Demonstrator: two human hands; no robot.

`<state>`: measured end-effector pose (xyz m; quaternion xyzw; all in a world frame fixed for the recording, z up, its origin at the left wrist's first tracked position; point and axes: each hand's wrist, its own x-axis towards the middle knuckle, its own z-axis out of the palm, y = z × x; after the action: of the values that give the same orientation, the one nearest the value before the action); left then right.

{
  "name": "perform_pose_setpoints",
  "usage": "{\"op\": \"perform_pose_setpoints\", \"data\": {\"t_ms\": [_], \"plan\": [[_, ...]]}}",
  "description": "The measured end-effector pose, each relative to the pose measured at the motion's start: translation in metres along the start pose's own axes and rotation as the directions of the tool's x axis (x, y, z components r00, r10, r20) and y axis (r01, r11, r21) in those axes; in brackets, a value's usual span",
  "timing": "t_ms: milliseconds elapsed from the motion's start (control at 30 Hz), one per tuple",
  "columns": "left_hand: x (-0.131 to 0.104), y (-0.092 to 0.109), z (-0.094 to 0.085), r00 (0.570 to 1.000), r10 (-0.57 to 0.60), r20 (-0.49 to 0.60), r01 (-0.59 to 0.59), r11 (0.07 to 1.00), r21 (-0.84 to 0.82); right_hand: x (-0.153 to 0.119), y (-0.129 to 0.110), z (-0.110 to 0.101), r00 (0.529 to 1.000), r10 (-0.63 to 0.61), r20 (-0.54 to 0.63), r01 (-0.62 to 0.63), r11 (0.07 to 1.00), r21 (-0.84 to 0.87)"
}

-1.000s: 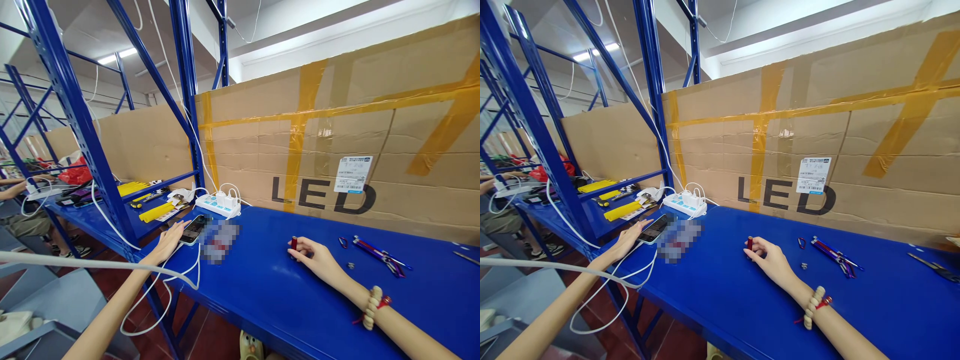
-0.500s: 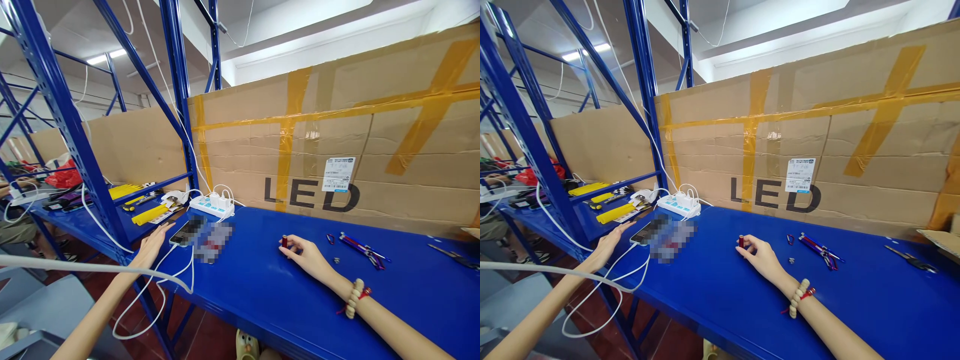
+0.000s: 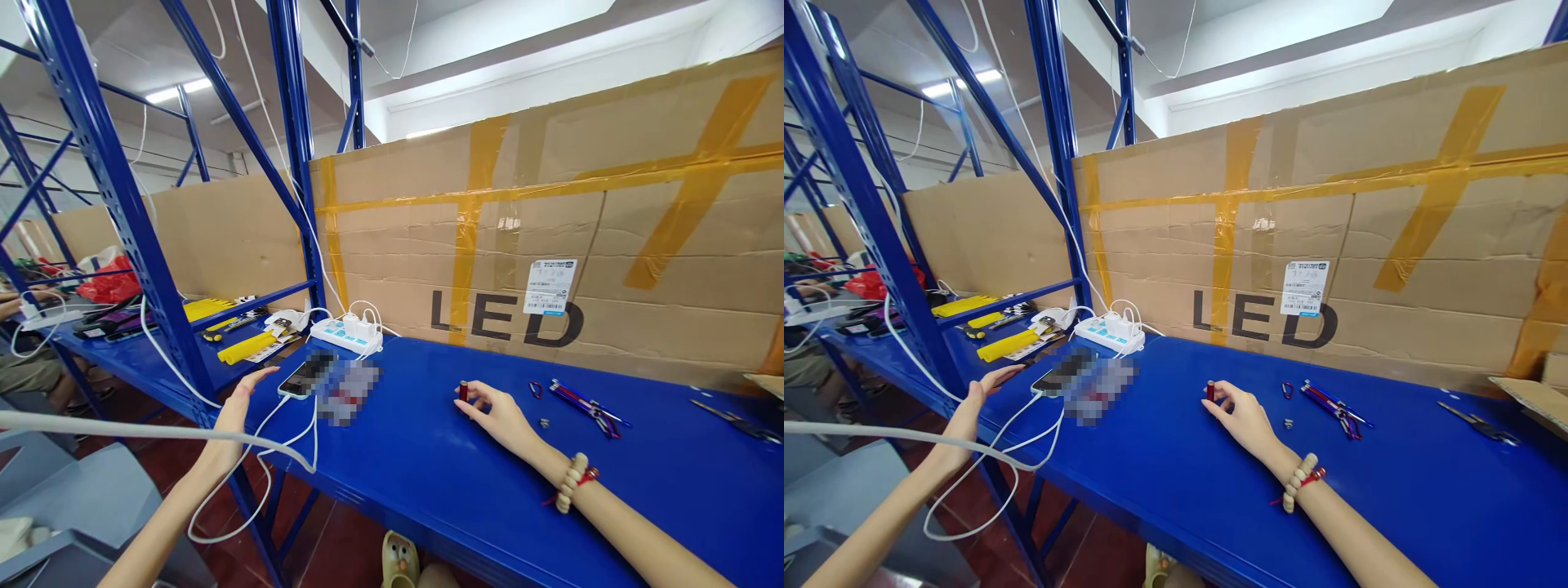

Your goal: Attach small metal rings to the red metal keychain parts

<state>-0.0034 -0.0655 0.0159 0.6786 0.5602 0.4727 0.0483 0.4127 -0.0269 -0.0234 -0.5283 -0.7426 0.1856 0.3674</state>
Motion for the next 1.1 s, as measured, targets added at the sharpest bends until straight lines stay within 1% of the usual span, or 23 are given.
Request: {"op": "perform_pose_setpoints", "data": {"t_ms": [33,100,167,233,300,367,433,500,600,667,700,767,833,900,1000,1100], "plan": [[-0.004,0.006,-0.002,1.000,-0.003,-0.025,0.002,0.999,-0.045,0.000,0.000,0.000,1.000,0.004,-0.007,-0.004,1.000,-0.018],[-0.011,0.020,-0.007,0.994,-0.019,-0.109,0.005,0.992,-0.128,-0.001,0.000,-0.001,1.000,0.016,-0.019,-0.016,0.999,-0.046],[-0.015,0.033,-0.011,0.974,-0.022,-0.226,-0.026,0.979,-0.203,-0.001,0.000,-0.001,1.000,0.023,-0.021,-0.025,0.997,-0.068],[-0.016,0.045,-0.013,0.951,-0.019,-0.310,-0.067,0.962,-0.265,-0.002,-0.001,-0.002,0.999,0.032,-0.016,-0.033,0.996,-0.088],[-0.016,0.052,-0.014,0.940,-0.002,-0.341,-0.100,0.955,-0.279,-0.002,-0.001,-0.002,0.999,0.033,-0.017,-0.035,0.995,-0.098],[-0.013,0.054,-0.015,0.939,0.035,-0.341,-0.124,0.962,-0.242,-0.002,-0.001,-0.003,0.999,0.030,-0.021,-0.032,0.995,-0.099],[-0.008,0.050,-0.014,0.951,0.054,-0.305,-0.111,0.979,-0.172,-0.002,0.000,-0.003,0.999,0.027,-0.023,-0.029,0.995,-0.091],[0.001,0.041,-0.013,0.973,0.054,-0.225,-0.075,0.993,-0.086,-0.001,0.000,-0.003,0.999,0.028,-0.019,-0.030,0.997,-0.078],[0.018,0.019,-0.006,0.996,0.084,-0.037,-0.082,0.995,0.050,-0.001,0.000,-0.003,0.999,0.031,-0.018,-0.032,0.998,-0.060],[0.029,0.002,0.002,0.992,0.065,0.112,-0.075,0.994,0.084,-0.002,0.000,-0.003,0.999,0.031,-0.025,-0.032,0.998,-0.052],[0.034,-0.007,0.006,0.984,0.032,0.176,-0.050,0.994,0.096,-0.002,0.000,-0.003,0.999,0.029,-0.030,-0.030,0.998,-0.048],[0.040,-0.022,0.013,0.961,-0.050,0.271,0.006,0.987,0.159,-0.002,-0.001,-0.003,0.999,0.025,-0.037,-0.027,0.999,-0.042],[0.044,-0.033,0.017,0.944,-0.105,0.313,0.027,0.970,0.243,-0.001,-0.002,-0.002,0.999,0.026,-0.042,-0.028,0.999,-0.040],[0.047,-0.038,0.018,0.943,-0.124,0.309,0.030,0.955,0.294,-0.001,-0.003,-0.002,0.999,0.030,-0.043,-0.031,0.999,-0.037],[0.052,-0.039,0.015,0.945,-0.134,0.298,0.042,0.954,0.296,-0.001,-0.003,-0.002,0.998,0.038,-0.049,-0.039,0.999,-0.026],[0.056,-0.038,0.011,0.938,-0.159,0.309,0.059,0.949,0.311,-0.001,-0.004,-0.002,0.998,0.057,-0.039,-0.056,0.998,0.013]]}}
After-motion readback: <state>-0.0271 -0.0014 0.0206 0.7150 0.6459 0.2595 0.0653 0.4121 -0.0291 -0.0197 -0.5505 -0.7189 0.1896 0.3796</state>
